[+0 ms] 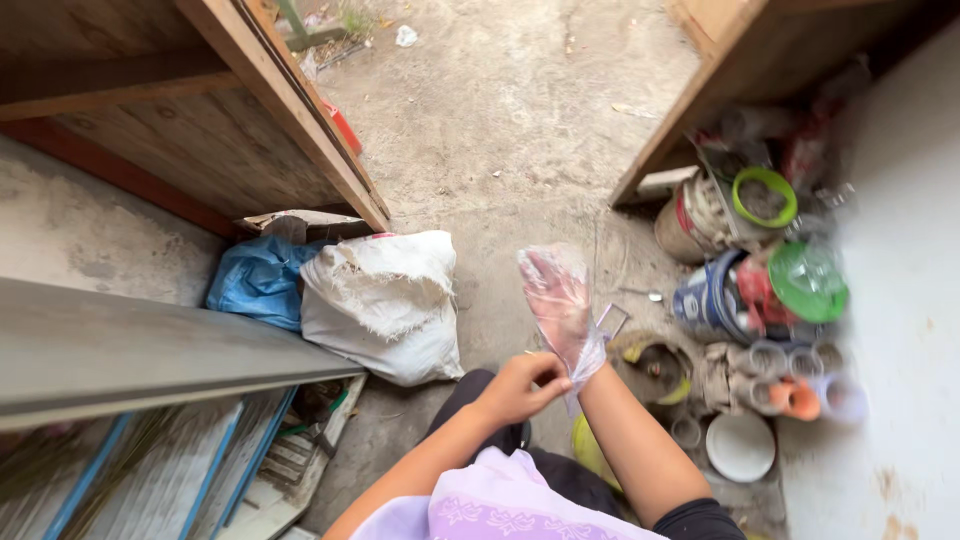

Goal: The person sits on the floor and uses a knife to cut white rectangular food blocks from plastic bags into smaller pieces, placing them into a red basket and onto a blue tray.

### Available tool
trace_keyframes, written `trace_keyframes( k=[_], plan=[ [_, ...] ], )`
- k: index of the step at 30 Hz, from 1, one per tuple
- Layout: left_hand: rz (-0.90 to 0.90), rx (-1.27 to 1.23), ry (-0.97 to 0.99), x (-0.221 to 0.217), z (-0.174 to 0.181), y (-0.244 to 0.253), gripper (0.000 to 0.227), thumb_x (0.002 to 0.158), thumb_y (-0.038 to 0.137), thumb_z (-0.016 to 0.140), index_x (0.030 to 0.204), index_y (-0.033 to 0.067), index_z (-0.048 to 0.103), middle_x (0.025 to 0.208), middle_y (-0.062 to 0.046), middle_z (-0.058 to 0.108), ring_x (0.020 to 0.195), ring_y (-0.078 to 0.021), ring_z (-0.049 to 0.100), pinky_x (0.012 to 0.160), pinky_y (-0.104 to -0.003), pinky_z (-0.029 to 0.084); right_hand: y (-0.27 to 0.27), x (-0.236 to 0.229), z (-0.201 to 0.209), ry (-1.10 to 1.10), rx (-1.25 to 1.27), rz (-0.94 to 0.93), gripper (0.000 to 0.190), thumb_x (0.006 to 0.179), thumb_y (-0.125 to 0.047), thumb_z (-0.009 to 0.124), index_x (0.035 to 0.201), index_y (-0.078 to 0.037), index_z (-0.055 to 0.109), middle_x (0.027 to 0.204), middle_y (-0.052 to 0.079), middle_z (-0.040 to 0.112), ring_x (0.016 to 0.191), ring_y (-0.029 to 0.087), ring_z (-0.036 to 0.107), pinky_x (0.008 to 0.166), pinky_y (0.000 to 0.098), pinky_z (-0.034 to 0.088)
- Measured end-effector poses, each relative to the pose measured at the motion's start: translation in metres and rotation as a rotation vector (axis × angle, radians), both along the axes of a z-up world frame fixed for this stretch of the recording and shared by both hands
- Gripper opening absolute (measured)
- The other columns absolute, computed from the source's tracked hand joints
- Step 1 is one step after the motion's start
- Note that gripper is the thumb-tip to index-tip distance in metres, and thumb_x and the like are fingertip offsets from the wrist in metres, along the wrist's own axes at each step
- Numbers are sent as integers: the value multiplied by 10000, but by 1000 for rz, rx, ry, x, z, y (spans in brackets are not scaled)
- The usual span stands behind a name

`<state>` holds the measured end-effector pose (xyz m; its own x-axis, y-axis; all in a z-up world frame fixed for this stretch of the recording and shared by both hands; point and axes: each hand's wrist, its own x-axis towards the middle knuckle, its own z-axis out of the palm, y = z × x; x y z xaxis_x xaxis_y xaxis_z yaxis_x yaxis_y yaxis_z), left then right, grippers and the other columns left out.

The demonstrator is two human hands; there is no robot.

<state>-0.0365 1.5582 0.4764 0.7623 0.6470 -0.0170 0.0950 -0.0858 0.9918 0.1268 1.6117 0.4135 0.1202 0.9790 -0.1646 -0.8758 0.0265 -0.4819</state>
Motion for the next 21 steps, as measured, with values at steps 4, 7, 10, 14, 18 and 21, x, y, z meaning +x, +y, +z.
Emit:
trace_keyframes(
  k=[4,7,10,14,18,21],
  plan=[
    [140,9,100,35,-34,101,303,877,233,807,995,1,652,887,-112,666,724,-150,633,664,-318,545,104,31,7,-50,67,95,471,1093,-355,433,1500,-123,484,1589,138,487,1482,355,430,1198,439,338],
    [177,-13,-13,72,-62,182,282,933,262,768,1056,34,657,975,-72,691,827,-108,684,733,-276,564,180,56,16,166,138,175,654,1080,-570,317,1470,-87,525,1560,183,496,1443,388,445,1184,462,358],
    [214,-207,-75,110,-84,260,257,930,244,779,1030,33,673,952,-55,695,862,-107,683,756,-273,562,261,79,23,67,-21,131,657,1035,-514,242,1492,-122,506,1557,178,500,1448,380,450,1189,457,356],
    [237,-437,-232,135,-102,364,206,940,193,765,1035,50,652,941,-3,703,835,-65,642,746,-237,528,372,103,35,29,-7,152,651,1073,-532,249,1502,-111,500,1584,176,474,1470,393,431,1216,466,324],
    [332,-530,-328,151,-106,432,181,940,107,776,969,49,607,898,19,661,803,-45,598,719,-221,508,452,110,35,92,49,173,652,1085,-531,247,1495,-95,505,1572,183,470,1465,411,436,1228,483,327],
    [429,-530,-270,155,-104,482,208,934,82,760,952,77,553,868,35,628,790,-33,587,704,-210,501,517,109,34,112,-52,238,667,1078,-554,227,1482,-99,499,1546,170,486,1446,401,441,1200,470,336]
  ],
)
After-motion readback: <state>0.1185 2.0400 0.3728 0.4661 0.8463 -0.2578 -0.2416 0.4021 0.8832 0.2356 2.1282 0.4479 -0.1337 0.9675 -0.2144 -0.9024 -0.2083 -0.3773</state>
